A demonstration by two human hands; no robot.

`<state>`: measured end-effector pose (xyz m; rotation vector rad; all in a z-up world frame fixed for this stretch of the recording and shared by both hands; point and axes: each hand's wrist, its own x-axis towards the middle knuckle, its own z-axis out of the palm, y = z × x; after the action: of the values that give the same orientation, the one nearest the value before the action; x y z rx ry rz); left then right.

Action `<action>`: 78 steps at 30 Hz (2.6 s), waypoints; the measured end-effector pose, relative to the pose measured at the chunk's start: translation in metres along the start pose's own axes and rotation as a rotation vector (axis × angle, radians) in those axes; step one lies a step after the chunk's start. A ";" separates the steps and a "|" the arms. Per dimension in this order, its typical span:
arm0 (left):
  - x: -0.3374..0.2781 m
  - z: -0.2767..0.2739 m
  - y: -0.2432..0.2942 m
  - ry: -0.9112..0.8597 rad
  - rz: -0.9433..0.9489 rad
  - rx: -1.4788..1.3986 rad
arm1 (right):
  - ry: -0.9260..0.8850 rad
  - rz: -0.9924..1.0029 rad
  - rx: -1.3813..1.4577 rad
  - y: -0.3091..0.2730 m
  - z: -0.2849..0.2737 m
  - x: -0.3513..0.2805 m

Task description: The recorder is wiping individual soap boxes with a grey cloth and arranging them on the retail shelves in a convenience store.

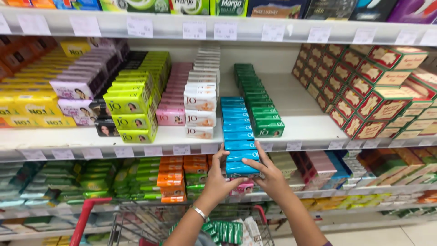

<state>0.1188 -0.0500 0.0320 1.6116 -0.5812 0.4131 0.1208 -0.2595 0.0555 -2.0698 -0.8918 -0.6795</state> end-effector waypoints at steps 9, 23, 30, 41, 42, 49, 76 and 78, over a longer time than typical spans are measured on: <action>0.038 -0.010 0.027 0.051 -0.047 0.427 | -0.083 0.012 0.018 -0.022 -0.014 0.043; 0.067 -0.019 0.001 -0.075 0.113 0.594 | -0.255 0.291 -0.284 -0.003 -0.011 0.075; 0.093 -0.022 0.009 -0.100 -0.011 0.657 | -0.076 0.268 -0.320 -0.001 0.008 0.087; 0.131 0.005 -0.036 -0.016 -0.066 1.098 | -0.004 0.005 -0.922 0.036 0.041 0.129; 0.136 0.011 -0.045 -0.001 -0.030 1.269 | -0.035 0.005 -0.999 0.038 0.042 0.136; 0.174 0.021 -0.063 -0.097 -0.180 1.223 | -0.053 -0.045 -1.084 0.093 0.053 0.166; 0.261 0.032 -0.174 0.120 -0.187 1.066 | -0.367 0.009 -1.072 0.166 0.067 0.232; 0.259 0.031 -0.170 0.145 -0.173 1.005 | -0.338 0.053 -1.087 0.171 0.070 0.227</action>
<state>0.4253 -0.1039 0.0408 2.5311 -0.0871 0.7531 0.4037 -0.1986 0.1008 -3.2330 -0.6877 -0.9183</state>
